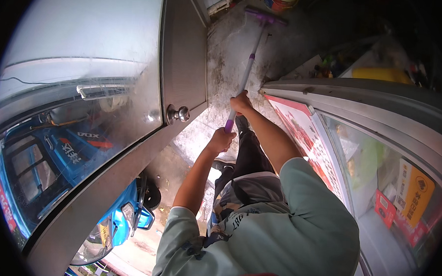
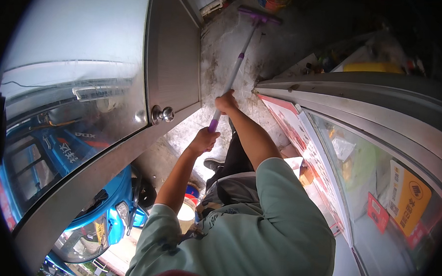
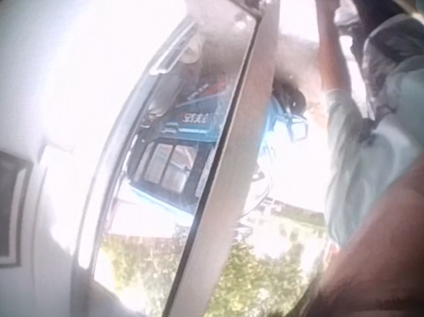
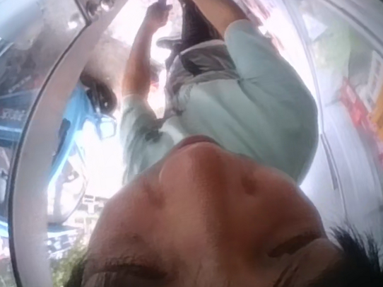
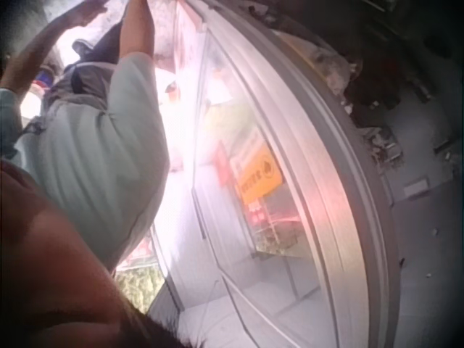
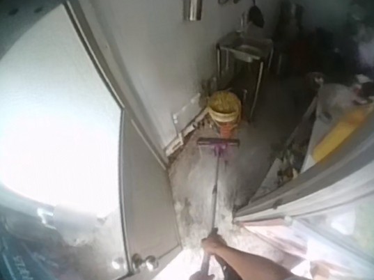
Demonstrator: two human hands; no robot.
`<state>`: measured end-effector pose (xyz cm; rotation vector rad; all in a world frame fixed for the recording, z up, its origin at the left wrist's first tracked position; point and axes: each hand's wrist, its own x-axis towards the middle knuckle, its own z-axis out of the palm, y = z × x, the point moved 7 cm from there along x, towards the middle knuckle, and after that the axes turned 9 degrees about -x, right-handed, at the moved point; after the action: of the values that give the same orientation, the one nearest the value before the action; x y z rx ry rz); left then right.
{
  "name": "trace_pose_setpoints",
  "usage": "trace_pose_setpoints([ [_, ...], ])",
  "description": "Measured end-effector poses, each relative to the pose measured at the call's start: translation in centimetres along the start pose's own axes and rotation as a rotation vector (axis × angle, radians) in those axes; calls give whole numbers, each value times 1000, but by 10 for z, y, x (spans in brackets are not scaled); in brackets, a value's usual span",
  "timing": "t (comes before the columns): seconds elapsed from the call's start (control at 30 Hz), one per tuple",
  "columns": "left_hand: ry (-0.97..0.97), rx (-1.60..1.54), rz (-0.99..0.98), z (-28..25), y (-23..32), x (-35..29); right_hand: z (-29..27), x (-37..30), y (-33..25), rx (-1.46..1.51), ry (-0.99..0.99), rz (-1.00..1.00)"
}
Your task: The person uses a mop to clean a concrete floor area next to a blue three-wheeled vehicle and a food display case. They repeatedly mop the same wet patch, then move the mop aside, handle a power cord, and open the vehicle's side panel.
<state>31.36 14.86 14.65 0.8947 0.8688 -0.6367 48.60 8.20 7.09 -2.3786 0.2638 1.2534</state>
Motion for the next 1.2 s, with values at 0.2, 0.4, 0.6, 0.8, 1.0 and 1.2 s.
trace_pose_setpoints([
  [0.2,145,-16,-63,-85,-108,-163,118,-16,28,-125,-305,119],
  [0.4,459,152,-251,-122,-201,-391,240,-76,79,-78,-405,117],
  [0.6,681,506,-155,-96,-205,-453,276,-107,105,473,-415,449],
  [0.8,630,697,-93,-92,-173,-352,196,-13,97,422,-212,387],
  [1.0,413,672,183,-54,-66,-137,32,185,92,279,137,214],
  [1.2,218,824,294,48,40,45,-45,247,74,-904,-83,-250],
])
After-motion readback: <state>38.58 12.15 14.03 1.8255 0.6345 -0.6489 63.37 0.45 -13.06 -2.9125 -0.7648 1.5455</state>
